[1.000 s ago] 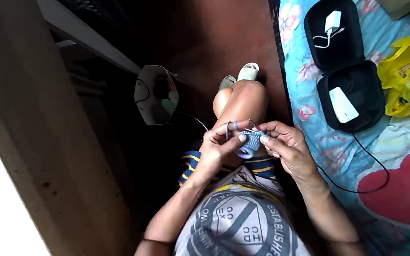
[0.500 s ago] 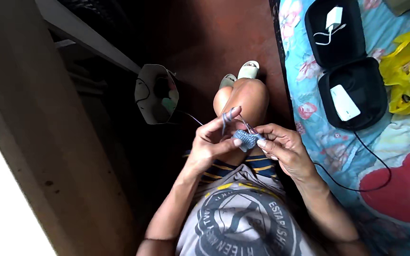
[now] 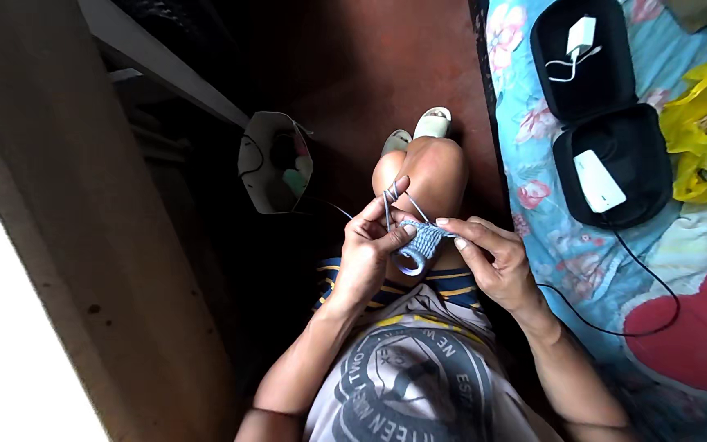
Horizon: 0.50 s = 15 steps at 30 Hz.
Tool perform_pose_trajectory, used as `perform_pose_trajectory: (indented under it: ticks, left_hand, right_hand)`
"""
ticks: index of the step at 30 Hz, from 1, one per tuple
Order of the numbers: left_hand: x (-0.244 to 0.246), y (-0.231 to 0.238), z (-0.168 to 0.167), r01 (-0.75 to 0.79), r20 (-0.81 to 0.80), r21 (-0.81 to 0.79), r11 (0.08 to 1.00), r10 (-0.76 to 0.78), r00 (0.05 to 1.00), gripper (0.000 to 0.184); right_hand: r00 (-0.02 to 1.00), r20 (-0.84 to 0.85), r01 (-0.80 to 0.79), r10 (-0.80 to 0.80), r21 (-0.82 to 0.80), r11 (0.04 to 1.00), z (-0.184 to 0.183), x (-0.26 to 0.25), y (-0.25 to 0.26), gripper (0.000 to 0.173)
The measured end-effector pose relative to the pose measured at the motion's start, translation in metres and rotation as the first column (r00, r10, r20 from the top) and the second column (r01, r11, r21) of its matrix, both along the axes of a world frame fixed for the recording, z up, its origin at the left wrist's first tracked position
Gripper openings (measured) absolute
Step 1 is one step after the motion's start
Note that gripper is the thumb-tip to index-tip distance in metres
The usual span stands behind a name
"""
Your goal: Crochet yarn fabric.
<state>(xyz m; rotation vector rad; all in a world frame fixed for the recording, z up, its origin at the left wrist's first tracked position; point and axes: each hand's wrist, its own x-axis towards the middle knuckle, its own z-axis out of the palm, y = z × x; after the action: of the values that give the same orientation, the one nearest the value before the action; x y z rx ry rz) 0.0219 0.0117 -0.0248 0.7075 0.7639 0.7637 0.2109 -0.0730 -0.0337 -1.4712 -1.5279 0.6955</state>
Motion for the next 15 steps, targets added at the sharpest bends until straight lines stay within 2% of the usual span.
perform_pose_trajectory:
  ticks: [3, 6, 10, 15]
  left_hand:
    - [0.0, -0.001, 0.0, -0.001, -0.007, -0.002, 1.0, 0.001, 1.0, 0.055]
    - [0.001, -0.001, 0.0, -0.005, -0.002, -0.013, 1.0, 0.005, 1.0, 0.054]
    - [0.002, -0.002, 0.0, -0.013, -0.023, 0.003, 1.0, 0.013, 1.0, 0.053]
    - [0.004, -0.003, -0.001, -0.014, -0.066, 0.058, 0.998, 0.018, 0.998, 0.055]
  right_hand:
    - [0.963, 0.269, -0.037, 0.013, 0.083, 0.996, 0.003, 0.007, 0.001, 0.036]
    - [0.906, 0.424, -0.073, 0.019, 0.112, 0.991, 0.008, 0.011, 0.001, 0.04]
    - [0.854, 0.521, -0.08, -0.002, 0.134, 0.988, 0.011, 0.011, -0.001, 0.039]
    - [0.836, 0.548, -0.077, -0.014, 0.143, 0.987, 0.009, 0.007, -0.001, 0.039]
